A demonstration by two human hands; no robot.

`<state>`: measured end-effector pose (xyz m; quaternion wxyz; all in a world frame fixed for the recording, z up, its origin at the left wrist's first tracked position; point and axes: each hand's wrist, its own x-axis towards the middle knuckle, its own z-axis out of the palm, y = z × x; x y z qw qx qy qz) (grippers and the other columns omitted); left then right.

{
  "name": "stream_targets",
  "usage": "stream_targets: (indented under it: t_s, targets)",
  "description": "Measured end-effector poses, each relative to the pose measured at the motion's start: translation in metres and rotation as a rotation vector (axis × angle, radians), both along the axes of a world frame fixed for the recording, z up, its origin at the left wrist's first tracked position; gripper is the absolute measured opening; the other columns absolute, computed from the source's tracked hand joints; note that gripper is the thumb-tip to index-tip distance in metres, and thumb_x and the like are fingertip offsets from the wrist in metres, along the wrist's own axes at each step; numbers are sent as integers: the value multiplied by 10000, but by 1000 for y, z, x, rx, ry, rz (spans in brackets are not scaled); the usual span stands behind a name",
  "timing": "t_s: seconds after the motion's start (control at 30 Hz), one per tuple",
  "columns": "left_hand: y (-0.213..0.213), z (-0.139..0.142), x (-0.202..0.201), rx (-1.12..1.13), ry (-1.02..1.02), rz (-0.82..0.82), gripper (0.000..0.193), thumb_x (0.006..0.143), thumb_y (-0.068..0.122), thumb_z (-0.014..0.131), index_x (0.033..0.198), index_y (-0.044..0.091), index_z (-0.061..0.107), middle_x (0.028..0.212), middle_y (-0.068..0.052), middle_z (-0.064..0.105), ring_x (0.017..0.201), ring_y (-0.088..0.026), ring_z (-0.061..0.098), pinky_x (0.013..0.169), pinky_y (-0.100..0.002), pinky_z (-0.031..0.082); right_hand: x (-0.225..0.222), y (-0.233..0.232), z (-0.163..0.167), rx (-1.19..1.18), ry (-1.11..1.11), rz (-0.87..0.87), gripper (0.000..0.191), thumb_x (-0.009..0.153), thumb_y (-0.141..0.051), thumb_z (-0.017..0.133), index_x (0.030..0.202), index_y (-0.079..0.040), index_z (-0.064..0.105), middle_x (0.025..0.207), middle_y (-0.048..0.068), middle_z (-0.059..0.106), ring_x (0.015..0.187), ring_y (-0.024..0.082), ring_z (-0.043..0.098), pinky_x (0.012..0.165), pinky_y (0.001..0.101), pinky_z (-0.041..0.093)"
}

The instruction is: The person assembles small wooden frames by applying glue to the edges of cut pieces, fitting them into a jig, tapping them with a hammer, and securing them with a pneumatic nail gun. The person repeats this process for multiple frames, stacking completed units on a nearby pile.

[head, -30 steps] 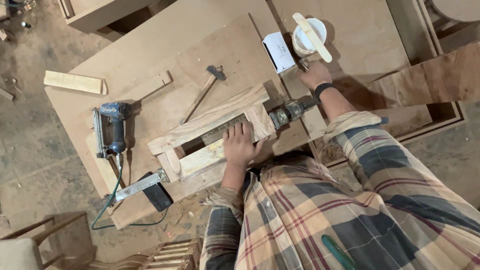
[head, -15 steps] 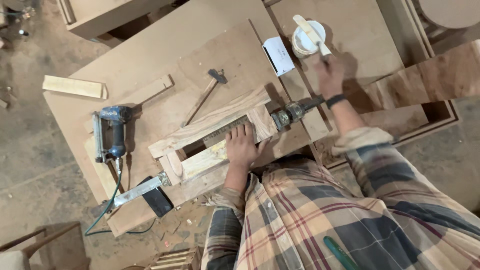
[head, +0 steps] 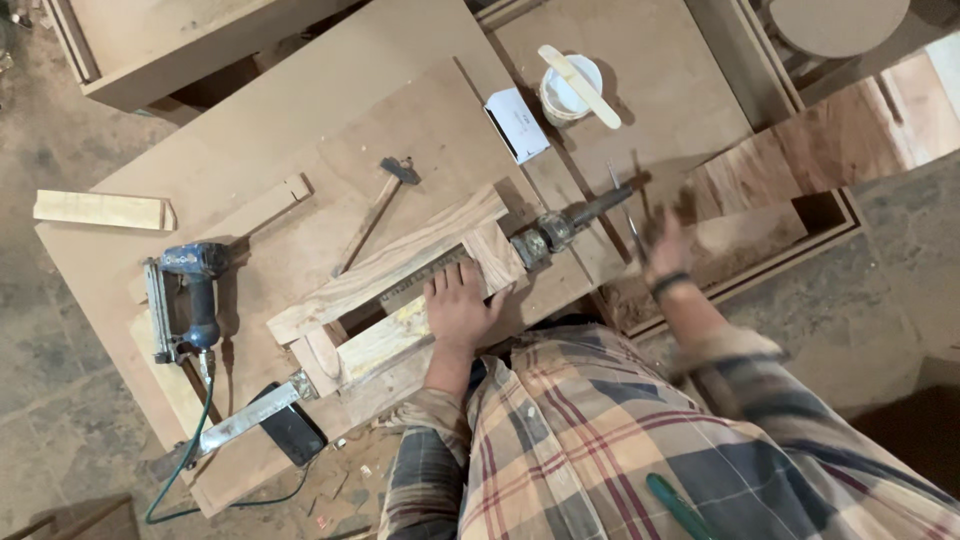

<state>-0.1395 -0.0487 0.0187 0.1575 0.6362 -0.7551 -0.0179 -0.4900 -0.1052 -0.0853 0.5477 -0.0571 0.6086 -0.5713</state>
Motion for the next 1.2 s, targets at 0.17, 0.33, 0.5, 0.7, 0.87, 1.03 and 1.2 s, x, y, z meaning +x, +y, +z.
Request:
stream_targets:
  t_s: [0.17,0.33,0.5,0.7,0.87,1.03,1.2]
  targets:
    - [3,-3,-1,-11,-9,12,755,813,686,672,1161,18,629,1004,-145,643,947,-336,610,850,-471,457,43,-95,21,-50,830,429,549,1048,-496,522,1000,-6,765,988,131,744,940,267,667,910,375,499]
    - [4,-4,2,19,8,10,732,837,681,669,1160,26,627,1007,-141,648,947,-337,612,856,-472,456,-10,-52,32,-262,-138,135,697,1109,-617,467,1130,36,710,1122,267,719,928,251,669,889,383,530]
    - [4,-2,3,-19,4,18,736,850,669,661,1188,16,625,1015,-147,653,950,-337,612,869,-473,457,-64,28,29,4,-553,1,695,1138,-643,516,1165,19,724,1053,238,666,805,214,598,759,344,480]
    - [3,-2,2,-14,5,22,742,813,665,664,1188,26,625,1014,-141,658,961,-335,617,888,-485,451,-13,-33,19,101,124,349,440,1127,-490,552,1103,-93,741,808,-1,580,681,136,500,631,325,382]
    - [9,-5,8,56,63,18,777,828,685,681,1237,28,616,1029,-162,648,984,-348,614,905,-485,449,37,-102,58,-303,927,914,479,1086,-410,522,875,-18,698,750,58,666,651,141,602,634,320,494]
    - [15,-6,23,-37,152,-32,785,798,600,717,1309,17,595,1131,-156,658,1034,-344,618,939,-495,437,65,-81,72,-308,775,845,464,1121,-378,542,838,-28,654,696,58,631,598,134,562,586,327,455]
    - [24,1,58,140,145,82,752,635,604,818,1136,76,628,1086,-145,686,1050,-352,644,939,-494,475,96,46,28,-349,761,1008,370,1143,-305,479,978,-37,674,855,93,652,711,154,618,654,304,540]
